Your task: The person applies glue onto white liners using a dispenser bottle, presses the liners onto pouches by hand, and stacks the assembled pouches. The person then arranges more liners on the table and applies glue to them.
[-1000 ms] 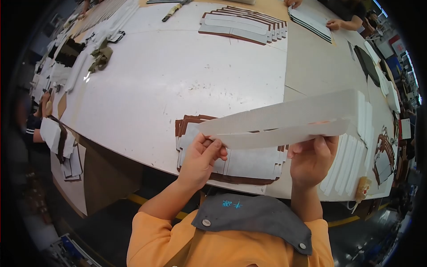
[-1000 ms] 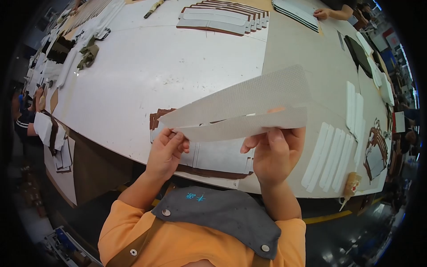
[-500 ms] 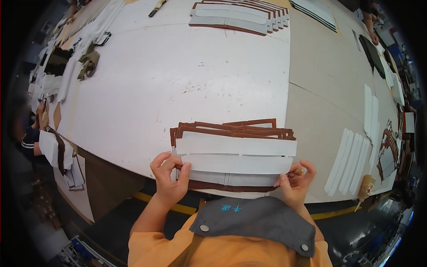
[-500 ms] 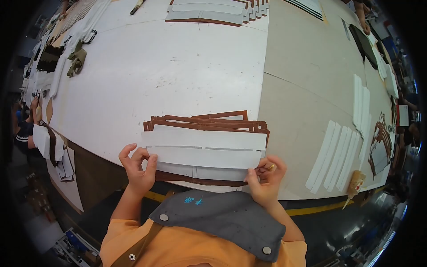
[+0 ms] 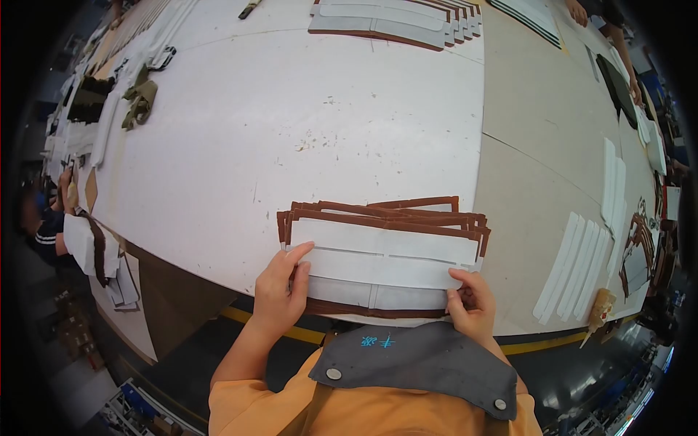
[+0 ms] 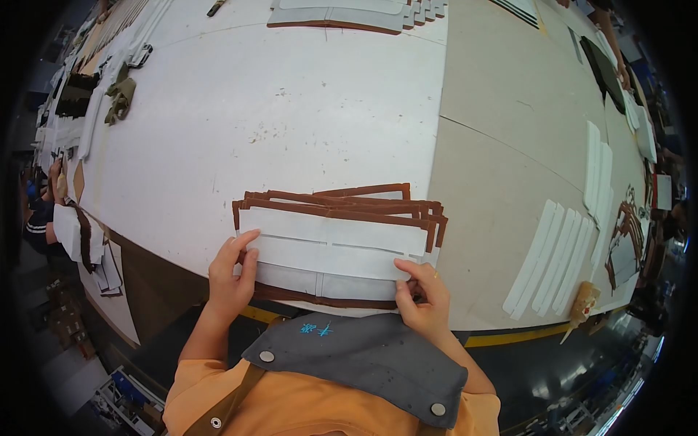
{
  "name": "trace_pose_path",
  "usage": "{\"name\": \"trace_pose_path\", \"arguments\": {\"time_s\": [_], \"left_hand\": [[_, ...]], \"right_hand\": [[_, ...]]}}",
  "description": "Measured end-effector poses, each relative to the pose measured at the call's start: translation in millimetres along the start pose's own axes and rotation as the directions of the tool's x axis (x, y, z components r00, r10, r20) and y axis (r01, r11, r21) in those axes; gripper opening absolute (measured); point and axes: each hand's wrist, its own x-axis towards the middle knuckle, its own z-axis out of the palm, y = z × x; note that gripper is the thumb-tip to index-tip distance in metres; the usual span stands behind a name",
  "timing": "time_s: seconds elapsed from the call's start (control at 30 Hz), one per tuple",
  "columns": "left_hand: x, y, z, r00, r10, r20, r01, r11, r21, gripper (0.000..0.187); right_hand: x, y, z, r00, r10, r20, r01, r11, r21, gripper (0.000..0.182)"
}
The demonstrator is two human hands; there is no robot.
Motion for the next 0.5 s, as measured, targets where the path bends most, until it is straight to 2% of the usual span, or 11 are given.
{"name": "trace_pose_path", "arguments": {"time_s": [0.23, 0.33, 0.5], "left_hand": [[2.6, 2.2, -2.1, 0.999, -0.035, 0.040, 0.035, 0.999, -0.005, 0.030], [2.8, 2.2, -2.9, 0.997, -0.047, 0.053, 0.047, 0.999, 0.003, 0.030], [3.9, 3.5, -4.4, 0.995, -0.068, 0.073, 0.068, 0.998, -0.003, 0.030]], "right_hand": [[4.4, -6.8, -2.2, 0.999, -0.004, 0.041, 0.010, 0.990, -0.142, 0.037], [4.3, -7.6, -1.3, 0.998, 0.059, 0.027, -0.056, 0.991, -0.118, 0.036], [4.6, -7.2, -1.0, 0.998, 0.069, 0.014, -0.066, 0.988, -0.137, 0.038]]}}
